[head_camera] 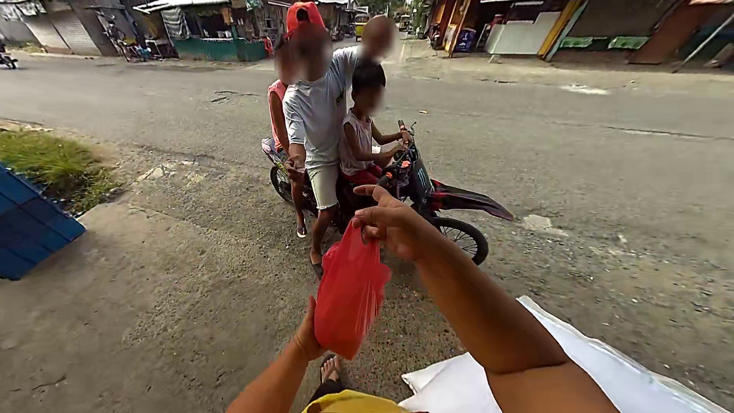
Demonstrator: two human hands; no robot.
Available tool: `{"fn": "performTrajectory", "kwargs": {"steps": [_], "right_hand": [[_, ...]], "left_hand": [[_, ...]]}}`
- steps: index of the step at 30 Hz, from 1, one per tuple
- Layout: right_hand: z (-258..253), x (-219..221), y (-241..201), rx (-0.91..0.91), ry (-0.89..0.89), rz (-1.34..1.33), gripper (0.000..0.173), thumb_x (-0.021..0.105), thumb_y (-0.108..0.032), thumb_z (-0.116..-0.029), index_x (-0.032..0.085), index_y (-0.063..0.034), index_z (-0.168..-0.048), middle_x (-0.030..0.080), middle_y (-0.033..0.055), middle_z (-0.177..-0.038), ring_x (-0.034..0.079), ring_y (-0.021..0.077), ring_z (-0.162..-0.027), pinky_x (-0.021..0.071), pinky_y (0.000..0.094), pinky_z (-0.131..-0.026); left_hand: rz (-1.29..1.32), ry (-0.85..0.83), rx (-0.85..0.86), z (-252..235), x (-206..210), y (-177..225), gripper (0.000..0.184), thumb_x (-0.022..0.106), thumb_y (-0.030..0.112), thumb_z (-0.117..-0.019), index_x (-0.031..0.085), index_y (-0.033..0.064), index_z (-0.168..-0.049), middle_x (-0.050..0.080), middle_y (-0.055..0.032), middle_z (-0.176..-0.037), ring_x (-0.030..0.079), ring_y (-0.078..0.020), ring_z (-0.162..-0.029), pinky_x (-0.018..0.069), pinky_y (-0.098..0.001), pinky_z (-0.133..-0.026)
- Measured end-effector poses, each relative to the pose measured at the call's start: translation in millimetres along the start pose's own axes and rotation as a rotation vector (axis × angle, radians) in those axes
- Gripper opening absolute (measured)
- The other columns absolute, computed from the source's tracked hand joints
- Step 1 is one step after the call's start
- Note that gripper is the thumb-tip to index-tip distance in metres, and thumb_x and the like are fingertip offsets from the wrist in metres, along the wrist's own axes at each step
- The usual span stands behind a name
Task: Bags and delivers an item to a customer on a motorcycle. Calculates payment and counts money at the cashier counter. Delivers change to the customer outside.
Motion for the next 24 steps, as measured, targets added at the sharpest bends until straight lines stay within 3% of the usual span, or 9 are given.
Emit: {"fn": "performTrajectory", "kwargs": {"steps": [3,6,7,12,16,19,22,24], "right_hand": [[-72.3,-30.4,-11.1,-0.06,0.063,-0.023,0.044,0.051,-0.009,-0.1016,0.039,-0.0094,-0.144,0.055,0.0003,-0.073,0.047,0.0039,-0.052,0.0444,0.0185,-0.052],[-136.1,-59.7,-24.0,-0.124,0.105,-0.032,0.039,0.049,-0.011,-0.1021,0.042,-0.0097,-0.14,0.058,0.0016,-0.076,0.051,0.0044,-0.054,0.0475,0.0187,-0.053],[-156.1,-70.1,-28.2,-0.141,0.132,-0.023,0.035,0.047,-0.012,-0.1026,0.044,-0.0105,-0.137,0.059,0.0015,-0.076,0.051,0.0037,-0.054,0.0465,0.0175,-0.052],[-255.1,-123.8,-50.4,-0.2,0.16,-0.03,0.013,0.044,-0.007,-0.0939,0.047,-0.0131,-0.105,0.063,-0.0013,-0.078,0.056,0.0034,-0.058,0.0479,0.0183,-0.053],[-320.3,-152.9,-56.8,-0.198,0.145,-0.007,0.013,0.044,-0.004,-0.0887,0.046,-0.0162,-0.093,0.06,-0.0025,-0.078,0.06,0.0055,-0.063,0.0521,0.0216,-0.058],[-361.8,-168.9,-56.2,-0.174,0.114,0.011,0.015,0.048,-0.006,-0.0851,0.049,-0.0147,-0.096,0.057,-0.0018,-0.079,0.058,0.0077,-0.066,0.0519,0.0261,-0.06],[-393.1,-179.2,-53.3,-0.189,0.02,0.102,0.012,0.051,-0.006,-0.0814,0.05,-0.0144,-0.09,0.057,-0.0028,-0.075,0.057,0.0068,-0.065,0.0504,0.0258,-0.059],[-407.4,-185.4,-56.1,-0.201,-0.027,0.171,0.011,0.052,-0.005,-0.0843,0.055,-0.0111,-0.093,0.06,-0.0014,-0.077,0.06,0.0079,-0.069,0.0537,0.0271,-0.064]], "left_hand": [[-0.008,0.003,-0.009,-71.3,-17.1,58.4,0.105,0.037,0.101,-0.0709,0.066,0.0175,-0.127,0.076,-0.0116,-0.109,0.074,-0.0271,-0.1,0.0623,-0.0486,-0.081],[-0.004,0.074,0.01,-129.5,-19.8,116.1,0.104,0.034,0.099,-0.076,0.061,0.0141,-0.131,0.075,-0.0146,-0.111,0.074,-0.0301,-0.099,0.0628,-0.0491,-0.078],[-0.007,0.108,0.017,-148.2,-21.2,134.0,0.102,0.027,0.095,-0.0817,0.058,0.0125,-0.133,0.074,-0.0157,-0.111,0.073,-0.0309,-0.098,0.0625,-0.0488,-0.077],[0.059,0.307,0.107,-231.0,-20.7,208.0,0.086,0.013,0.074,-0.1011,0.048,0.0085,-0.143,0.07,-0.0196,-0.118,0.071,-0.0324,-0.102,0.0604,-0.0486,-0.082],[0.015,0.502,0.185,-285.4,-19.4,235.8,0.08,0.009,0.067,-0.1052,0.05,0.0104,-0.144,0.069,-0.015,-0.116,0.067,-0.0226,-0.09,0.0561,-0.0371,-0.073],[0.07,0.572,0.243,-316.6,-17.6,253.8,0.078,0.01,0.066,-0.1062,0.046,0.011,-0.149,0.065,-0.0163,-0.125,0.065,-0.0235,-0.096,0.0544,-0.0377,-0.077],[0.137,0.638,0.263,-342.6,-18.5,261.8,0.074,0.015,0.065,-0.1069,0.051,0.011,-0.143,0.067,-0.0152,-0.115,0.065,-0.0228,-0.088,0.0543,-0.0365,-0.072],[0.167,0.655,0.271,-356.1,-21.5,266.5,0.071,0.019,0.065,-0.1072,0.055,0.0103,-0.136,0.067,-0.0142,-0.11,0.065,-0.0224,-0.086,0.0547,-0.0366,-0.072]]}}
Point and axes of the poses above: each hand's wrist, its own z-axis away from the middle knuckle, its own x-axis out of the palm, y = z × x, the point moved 4 cm from there along -z, towards the middle knuckle
